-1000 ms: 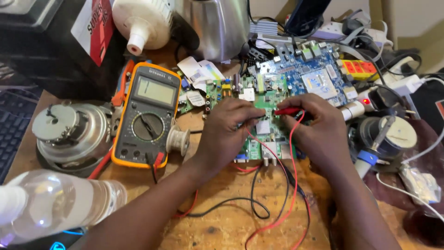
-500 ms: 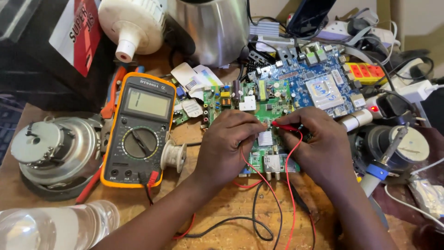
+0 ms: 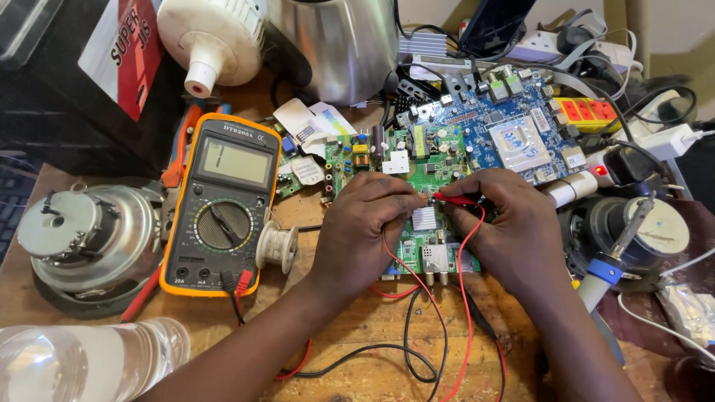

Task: Using a digital multimeter to test various components and circuits on a green printed circuit board.

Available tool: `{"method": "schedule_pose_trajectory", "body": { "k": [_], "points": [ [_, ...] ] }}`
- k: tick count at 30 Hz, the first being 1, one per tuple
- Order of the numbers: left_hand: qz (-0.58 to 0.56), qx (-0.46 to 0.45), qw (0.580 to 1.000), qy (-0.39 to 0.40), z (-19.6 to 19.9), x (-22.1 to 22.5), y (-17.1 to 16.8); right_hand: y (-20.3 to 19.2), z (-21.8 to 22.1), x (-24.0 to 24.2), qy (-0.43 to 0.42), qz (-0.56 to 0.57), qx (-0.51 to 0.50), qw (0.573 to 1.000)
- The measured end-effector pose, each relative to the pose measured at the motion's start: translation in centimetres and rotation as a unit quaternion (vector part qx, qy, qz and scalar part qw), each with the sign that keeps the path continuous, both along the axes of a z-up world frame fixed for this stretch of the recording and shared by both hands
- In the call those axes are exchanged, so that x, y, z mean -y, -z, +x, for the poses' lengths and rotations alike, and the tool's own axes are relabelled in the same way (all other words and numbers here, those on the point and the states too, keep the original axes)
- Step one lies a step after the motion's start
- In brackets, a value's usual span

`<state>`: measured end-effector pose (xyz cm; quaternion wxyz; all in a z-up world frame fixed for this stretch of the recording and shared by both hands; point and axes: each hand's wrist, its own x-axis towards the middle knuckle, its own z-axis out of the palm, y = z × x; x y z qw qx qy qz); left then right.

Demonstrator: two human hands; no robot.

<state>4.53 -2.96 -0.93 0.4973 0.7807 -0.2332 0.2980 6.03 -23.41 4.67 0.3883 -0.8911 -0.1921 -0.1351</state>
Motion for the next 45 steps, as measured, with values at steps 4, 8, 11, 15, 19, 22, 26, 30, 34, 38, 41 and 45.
{"method": "schedule_pose_trajectory", "body": {
  "k": [4, 8, 11, 15, 19, 22, 26, 30, 34, 38, 41, 45],
  "points": [
    [0.008, -0.001, 1.000, -0.010, 0.0, 0.0, 0.0, 0.1, 0.0, 0.1, -0.005, -0.002, 0.010, 1.000],
    [0.012, 0.007, 1.000, -0.002, -0.1, -0.1, -0.2, 0.1, 0.1, 0.1, -0.009, -0.022, 0.019, 1.000],
    [0.019, 0.013, 1.000, -0.003, -0.3, -0.1, -0.4, 0.0, 0.0, 0.1, -0.015, -0.034, 0.027, 0.999],
    [0.033, 0.026, 0.999, -0.003, -0.1, -0.1, -0.2, 0.5, 0.1, 0.2, -0.022, -0.046, 0.045, 0.998],
    [0.031, 0.026, 0.999, 0.002, 0.0, -0.2, -0.2, 0.3, 0.1, 0.2, -0.030, -0.055, 0.057, 0.996],
    [0.031, 0.027, 0.999, 0.005, -0.2, -0.3, -0.3, 0.2, -0.1, 0.1, -0.031, -0.056, 0.054, 0.996],
    [0.030, 0.024, 0.999, 0.006, -0.1, -0.3, -0.3, 0.1, -0.1, -0.1, -0.036, -0.052, 0.058, 0.996],
    [0.029, 0.029, 0.999, 0.008, -0.1, -0.3, -0.4, 0.0, -0.1, 0.0, 0.004, -0.031, 0.023, 0.999],
    [0.036, 0.038, 0.999, 0.002, 0.0, -0.2, -0.2, -0.5, -0.4, 0.4, 0.025, 0.012, -0.006, 1.000],
    [0.038, 0.036, 0.999, -0.005, 0.2, -0.2, 0.3, -1.0, -0.4, 0.5, 0.043, 0.066, -0.015, 0.997],
    [0.040, 0.032, 0.999, -0.010, 0.2, -0.1, 0.4, -1.7, -0.5, 0.5, 0.061, 0.093, -0.031, 0.993],
    [0.043, 0.028, 0.999, -0.010, 0.1, -0.1, 0.1, -2.3, -0.7, 0.2, 0.068, 0.121, -0.045, 0.989]
  ]
}}
